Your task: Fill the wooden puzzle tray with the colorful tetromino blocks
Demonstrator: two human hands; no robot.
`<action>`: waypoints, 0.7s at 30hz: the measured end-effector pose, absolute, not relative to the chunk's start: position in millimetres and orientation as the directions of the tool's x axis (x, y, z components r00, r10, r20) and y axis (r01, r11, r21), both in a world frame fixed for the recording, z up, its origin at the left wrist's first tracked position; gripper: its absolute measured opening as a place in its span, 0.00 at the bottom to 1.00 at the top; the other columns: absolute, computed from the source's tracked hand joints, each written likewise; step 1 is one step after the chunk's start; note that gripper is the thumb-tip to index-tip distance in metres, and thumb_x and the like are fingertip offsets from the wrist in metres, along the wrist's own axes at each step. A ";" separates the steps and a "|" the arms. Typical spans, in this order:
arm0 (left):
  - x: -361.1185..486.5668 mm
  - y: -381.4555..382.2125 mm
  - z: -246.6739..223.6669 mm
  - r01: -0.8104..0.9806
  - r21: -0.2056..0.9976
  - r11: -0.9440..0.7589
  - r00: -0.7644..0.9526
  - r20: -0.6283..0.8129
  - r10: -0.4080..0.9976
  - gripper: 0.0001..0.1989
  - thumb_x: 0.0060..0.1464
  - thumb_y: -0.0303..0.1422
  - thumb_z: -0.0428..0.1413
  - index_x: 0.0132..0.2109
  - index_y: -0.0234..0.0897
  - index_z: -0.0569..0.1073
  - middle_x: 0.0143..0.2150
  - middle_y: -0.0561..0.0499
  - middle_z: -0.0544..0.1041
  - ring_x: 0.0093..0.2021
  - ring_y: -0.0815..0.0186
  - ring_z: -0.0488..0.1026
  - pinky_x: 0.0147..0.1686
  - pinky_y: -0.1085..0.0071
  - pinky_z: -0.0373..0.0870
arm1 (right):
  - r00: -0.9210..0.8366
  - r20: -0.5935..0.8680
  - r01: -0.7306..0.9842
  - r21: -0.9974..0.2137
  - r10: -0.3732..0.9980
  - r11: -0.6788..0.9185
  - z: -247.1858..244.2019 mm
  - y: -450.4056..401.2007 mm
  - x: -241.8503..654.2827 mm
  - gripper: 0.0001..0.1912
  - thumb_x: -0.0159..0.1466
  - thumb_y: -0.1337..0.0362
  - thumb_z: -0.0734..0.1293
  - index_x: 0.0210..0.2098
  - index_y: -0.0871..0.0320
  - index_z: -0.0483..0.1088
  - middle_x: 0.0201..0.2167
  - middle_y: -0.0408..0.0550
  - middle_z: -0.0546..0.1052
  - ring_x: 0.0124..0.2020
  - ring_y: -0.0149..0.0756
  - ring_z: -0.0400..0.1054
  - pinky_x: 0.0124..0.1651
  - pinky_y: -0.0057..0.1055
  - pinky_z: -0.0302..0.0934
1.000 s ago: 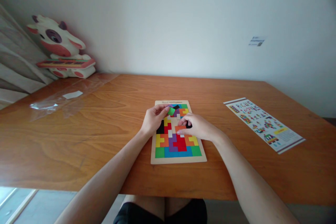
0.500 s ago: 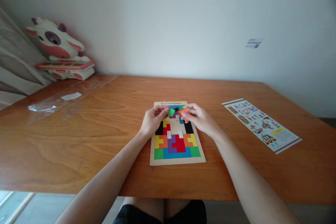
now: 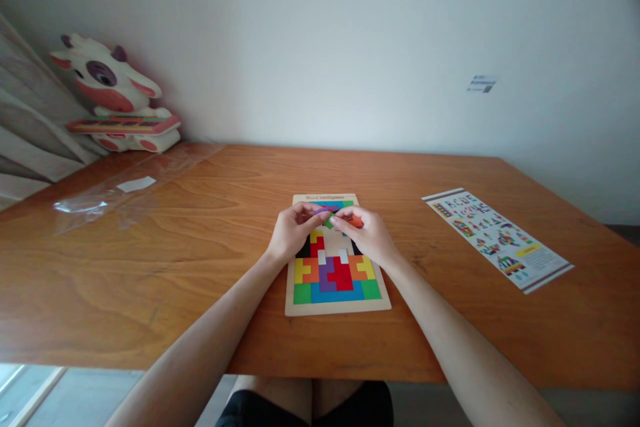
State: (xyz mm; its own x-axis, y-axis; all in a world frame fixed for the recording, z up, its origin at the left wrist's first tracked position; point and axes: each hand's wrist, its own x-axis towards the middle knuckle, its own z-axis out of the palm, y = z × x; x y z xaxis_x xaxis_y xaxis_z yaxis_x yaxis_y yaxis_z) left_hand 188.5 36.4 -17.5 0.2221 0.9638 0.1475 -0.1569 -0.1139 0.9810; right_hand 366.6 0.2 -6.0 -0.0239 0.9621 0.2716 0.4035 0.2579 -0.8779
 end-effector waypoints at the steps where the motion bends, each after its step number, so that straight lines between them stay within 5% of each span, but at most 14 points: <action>1: 188.5 36.8 -17.6 -0.162 0.980 -0.119 0.199 0.150 0.968 0.17 0.43 0.41 0.69 0.36 0.34 0.76 0.33 0.50 0.80 0.34 0.66 0.77 0.38 0.71 0.72 | -0.017 0.263 0.395 -0.885 0.965 0.249 -4.5 0.3 368.0 0.13 0.61 0.51 0.69 0.35 0.55 0.75 0.33 0.47 0.80 0.35 0.37 0.74 0.41 0.36 0.67; 4: 186.9 40.2 -19.1 -0.206 0.971 -0.119 0.092 0.141 0.986 0.17 0.44 0.42 0.68 0.35 0.34 0.77 0.35 0.50 0.80 0.35 0.67 0.76 0.40 0.71 0.72 | -0.013 0.351 0.439 -0.840 0.936 0.320 0.2 -0.9 374.0 0.10 0.61 0.55 0.70 0.35 0.55 0.75 0.35 0.47 0.80 0.35 0.37 0.75 0.41 0.35 0.68; 7: 183.9 45.6 -21.8 -0.285 0.955 -0.086 0.016 0.095 0.995 0.19 0.43 0.43 0.69 0.37 0.34 0.77 0.37 0.50 0.80 0.36 0.68 0.76 0.41 0.71 0.72 | -0.202 0.495 0.548 -0.658 0.845 0.517 -0.2 -2.2 380.0 0.03 0.63 0.63 0.69 0.35 0.54 0.76 0.36 0.47 0.80 0.38 0.36 0.75 0.44 0.34 0.68; 15: 180.9 48.6 -24.8 -0.330 0.942 -0.059 0.012 0.067 0.998 0.20 0.42 0.43 0.69 0.38 0.34 0.77 0.37 0.50 0.80 0.37 0.68 0.76 0.41 0.72 0.73 | -0.541 0.524 0.644 -0.246 0.658 0.725 -12.2 0.9 382.5 0.09 0.66 0.68 0.66 0.36 0.54 0.79 0.35 0.48 0.80 0.37 0.37 0.74 0.42 0.35 0.70; 21: 181.4 48.0 -24.4 -0.334 0.942 -0.045 0.025 0.057 0.998 0.20 0.42 0.42 0.69 0.38 0.35 0.77 0.38 0.50 0.80 0.38 0.68 0.76 0.41 0.73 0.72 | -0.608 0.463 0.636 -0.202 0.645 0.745 -9.3 2.4 384.7 0.10 0.67 0.67 0.65 0.37 0.53 0.80 0.37 0.46 0.82 0.39 0.37 0.75 0.47 0.38 0.68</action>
